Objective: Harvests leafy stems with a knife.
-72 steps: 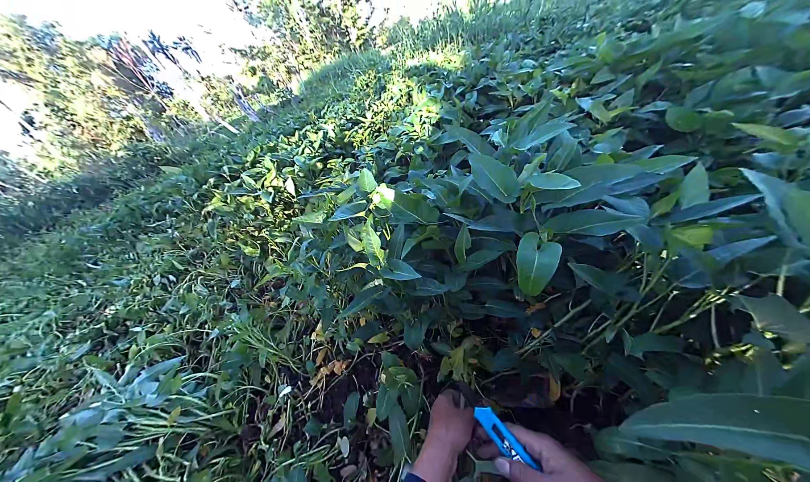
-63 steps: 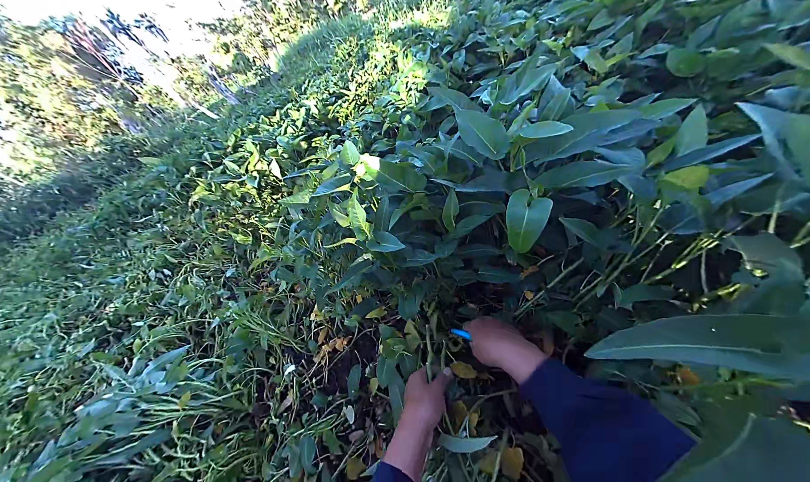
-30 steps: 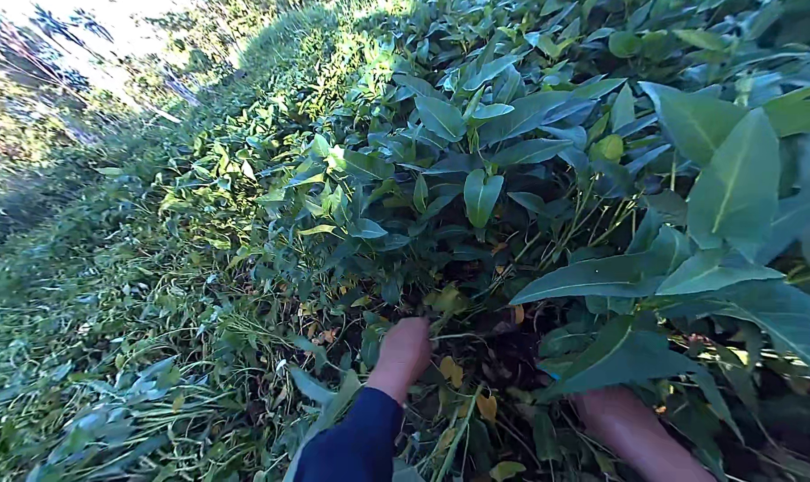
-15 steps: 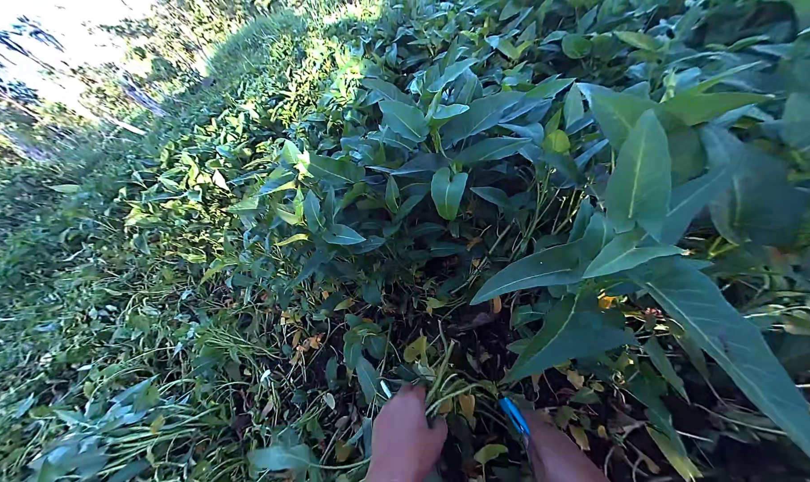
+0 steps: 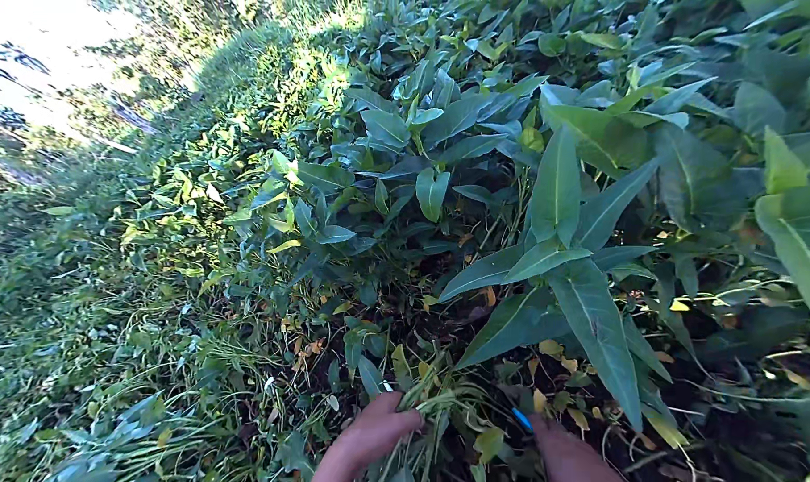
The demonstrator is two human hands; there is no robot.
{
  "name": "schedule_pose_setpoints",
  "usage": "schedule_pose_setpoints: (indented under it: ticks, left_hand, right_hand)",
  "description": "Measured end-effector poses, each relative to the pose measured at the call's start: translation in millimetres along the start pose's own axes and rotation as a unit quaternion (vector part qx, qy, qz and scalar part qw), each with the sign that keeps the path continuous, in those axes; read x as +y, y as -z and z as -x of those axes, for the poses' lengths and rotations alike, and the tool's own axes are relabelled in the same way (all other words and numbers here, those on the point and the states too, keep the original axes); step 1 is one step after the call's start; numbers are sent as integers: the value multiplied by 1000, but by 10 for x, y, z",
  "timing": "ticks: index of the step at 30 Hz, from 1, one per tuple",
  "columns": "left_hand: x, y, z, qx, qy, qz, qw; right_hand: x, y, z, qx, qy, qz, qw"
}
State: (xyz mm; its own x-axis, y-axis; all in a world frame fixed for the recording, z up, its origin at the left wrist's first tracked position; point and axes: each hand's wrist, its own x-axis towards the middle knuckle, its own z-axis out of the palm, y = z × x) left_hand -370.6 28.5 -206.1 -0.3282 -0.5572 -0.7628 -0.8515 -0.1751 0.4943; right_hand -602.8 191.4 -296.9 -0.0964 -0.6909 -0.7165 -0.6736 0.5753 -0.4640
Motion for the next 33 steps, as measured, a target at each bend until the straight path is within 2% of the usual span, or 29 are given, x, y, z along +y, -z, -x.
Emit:
schedule_pose_setpoints:
  ticks: [2, 4, 7, 9, 11, 13, 17, 20, 22, 25, 27, 28, 30, 33]
  left_hand:
    - [-37, 171, 162, 62, -24, 88, 994]
    - [-50, 319, 238, 139, -56, 130, 980]
    - [83, 94, 239, 219, -26, 11, 975]
    - [219, -276, 212, 180, 42, -127, 975]
    - [259, -588, 121, 136, 113, -229, 957]
    - [158, -666, 35, 141, 133, -246, 950]
    - [67, -421, 84, 155, 53, -152, 975]
    - [93, -181, 137, 95, 5, -120, 988]
    - [-34, -1, 122, 71, -5, -92, 993]
    - [-337, 238, 165, 44, -29, 45, 998]
    - [-493, 347, 255, 26, -40, 107, 993]
    - [-568, 371, 297, 36, -39, 133, 990]
    - [-733, 403, 346, 108, -33, 185, 976]
    - [-937, 485, 434, 221, -71, 246, 941]
  right_hand:
    - [269, 28, -12, 21, -7, -26, 999]
    - [334, 197, -18, 30, 12, -40, 999]
    - [70, 358, -152, 29, 49, -21, 998]
    - [-118, 443, -314, 3, 59, 34, 998]
    - [-243, 502, -403, -17, 65, 94, 993]
    - [-357, 531, -438, -18, 74, 139, 987]
    - [-538, 572, -437, -7, 92, 159, 983]
    - [-470, 655, -459, 21, 96, 126, 987]
    - [-272, 725, -479, 52, 89, 97, 990]
    - [216, 803, -504, 140, 41, 75, 986]
    - [482, 942, -404, 152, 53, 22, 987]
    - [524, 993, -301, 134, 77, -13, 988]
    - [456, 964, -83, 71, 130, -92, 985]
    - [251, 722, 13, 17, 155, -133, 979]
